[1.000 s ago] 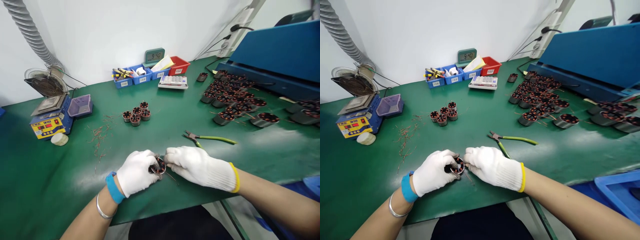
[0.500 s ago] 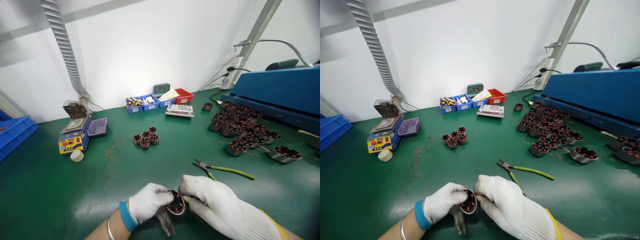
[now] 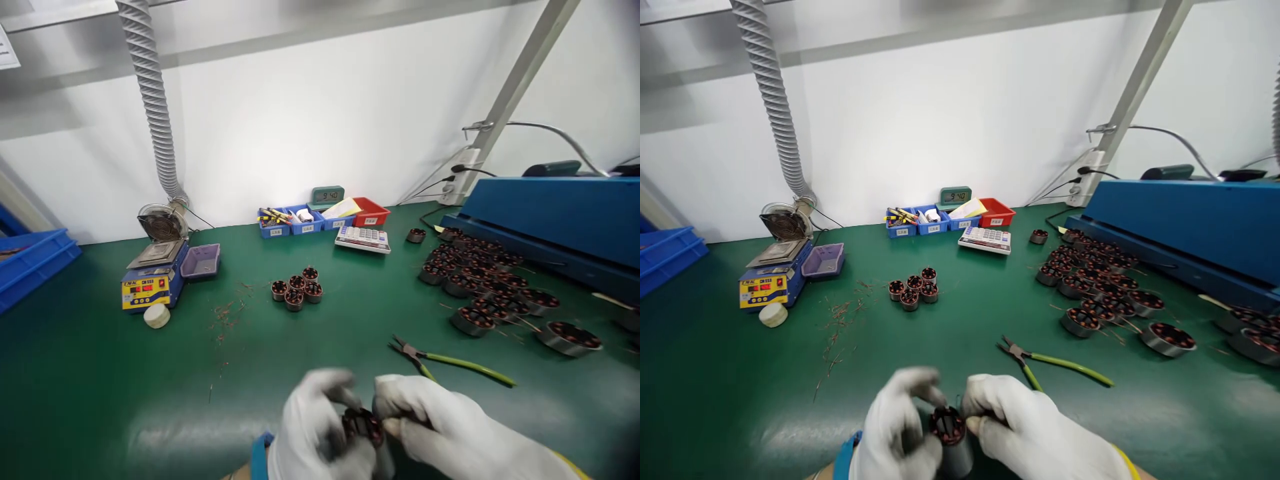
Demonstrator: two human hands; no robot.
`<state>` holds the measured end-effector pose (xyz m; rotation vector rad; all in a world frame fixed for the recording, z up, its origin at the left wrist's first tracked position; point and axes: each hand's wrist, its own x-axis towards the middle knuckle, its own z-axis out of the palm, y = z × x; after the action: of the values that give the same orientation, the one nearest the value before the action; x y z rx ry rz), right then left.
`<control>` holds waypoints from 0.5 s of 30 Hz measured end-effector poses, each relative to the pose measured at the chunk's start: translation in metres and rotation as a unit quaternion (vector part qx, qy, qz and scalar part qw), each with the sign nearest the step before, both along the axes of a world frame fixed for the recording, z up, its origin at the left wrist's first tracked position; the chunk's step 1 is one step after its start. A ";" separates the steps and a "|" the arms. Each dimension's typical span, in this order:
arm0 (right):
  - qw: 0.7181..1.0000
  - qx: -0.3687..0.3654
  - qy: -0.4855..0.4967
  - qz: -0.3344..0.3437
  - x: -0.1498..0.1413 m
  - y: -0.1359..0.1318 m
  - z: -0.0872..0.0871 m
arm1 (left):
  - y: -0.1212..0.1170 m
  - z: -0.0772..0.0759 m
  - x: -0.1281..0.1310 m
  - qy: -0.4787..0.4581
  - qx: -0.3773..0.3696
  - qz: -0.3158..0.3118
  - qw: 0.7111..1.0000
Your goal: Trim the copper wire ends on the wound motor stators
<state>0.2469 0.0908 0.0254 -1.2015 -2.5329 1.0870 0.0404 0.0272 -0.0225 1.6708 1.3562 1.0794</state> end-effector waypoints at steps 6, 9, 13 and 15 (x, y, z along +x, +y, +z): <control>0.996 0.090 -0.016 0.021 -0.012 -0.008 0.005 | 0.020 -0.001 -0.006 -0.247 -0.390 -0.158 0.873; 0.995 0.091 -0.030 0.008 -0.012 -0.006 0.007 | 0.020 0.009 -0.003 -0.332 -0.346 -0.099 0.872; 0.998 0.057 -0.013 -0.007 -0.008 -0.003 0.006 | 0.013 0.028 0.001 -0.454 -0.200 -0.004 0.868; 0.998 0.060 -0.007 0.005 -0.008 -0.003 0.001 | 0.013 0.030 -0.001 -0.474 -0.186 0.009 0.861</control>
<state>0.2393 0.0881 0.0259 -1.1718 -2.5756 0.9168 0.0399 0.0402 0.0078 0.6469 0.8248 1.2879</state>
